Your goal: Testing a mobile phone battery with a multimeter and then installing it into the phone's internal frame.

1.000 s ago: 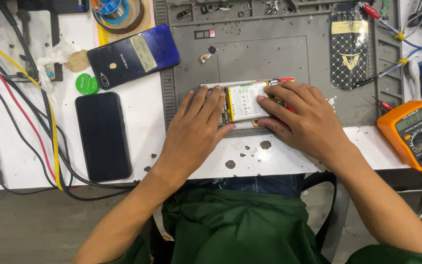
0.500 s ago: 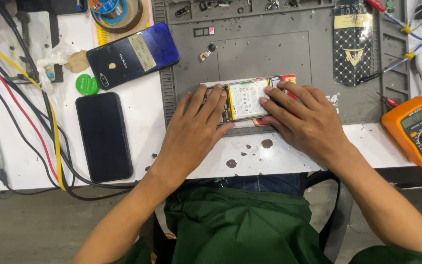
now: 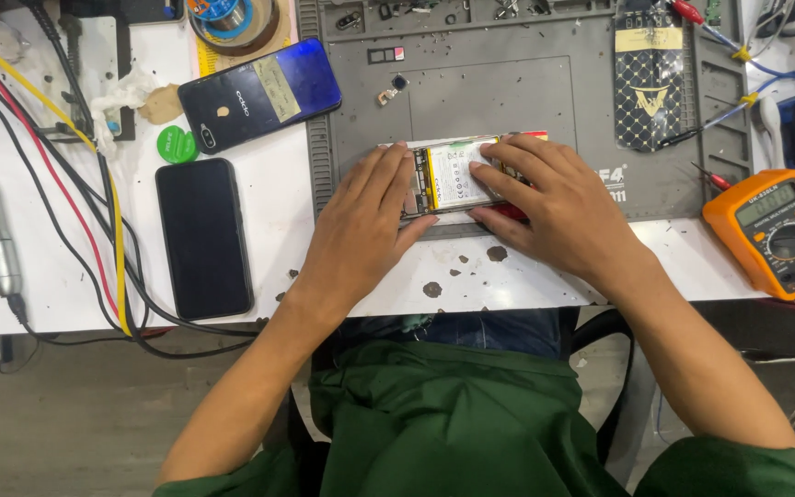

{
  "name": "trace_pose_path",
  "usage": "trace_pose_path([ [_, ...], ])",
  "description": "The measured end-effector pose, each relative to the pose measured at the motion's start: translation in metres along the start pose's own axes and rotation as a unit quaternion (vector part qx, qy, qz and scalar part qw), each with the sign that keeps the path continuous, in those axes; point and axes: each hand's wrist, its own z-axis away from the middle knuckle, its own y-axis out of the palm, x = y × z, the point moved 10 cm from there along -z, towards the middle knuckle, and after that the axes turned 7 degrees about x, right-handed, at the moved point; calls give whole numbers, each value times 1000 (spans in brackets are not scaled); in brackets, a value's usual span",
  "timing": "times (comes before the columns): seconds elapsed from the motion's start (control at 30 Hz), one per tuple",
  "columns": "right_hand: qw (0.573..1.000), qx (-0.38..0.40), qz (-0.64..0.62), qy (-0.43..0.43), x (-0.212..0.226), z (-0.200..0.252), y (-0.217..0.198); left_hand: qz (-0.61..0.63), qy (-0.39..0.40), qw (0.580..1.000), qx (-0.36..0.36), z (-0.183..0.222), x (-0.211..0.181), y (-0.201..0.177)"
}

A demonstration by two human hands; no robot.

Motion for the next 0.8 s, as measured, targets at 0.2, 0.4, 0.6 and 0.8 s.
trace_pose_path([
  [0.2,999,4,-34,8,-8,-2,2,-169,27,985,16,-4,-7,-1],
  [0.4,996,19,-77,27,-18,-9,-2,-206,28,978,30,-3,-4,7],
  [0.6,995,62,-83,7,-14,-24,11,-87,20,995,40,1,9,4],
  [0.8,998,36,-15,-58,7,-30,14,-217,54,974,22,0,-1,0],
])
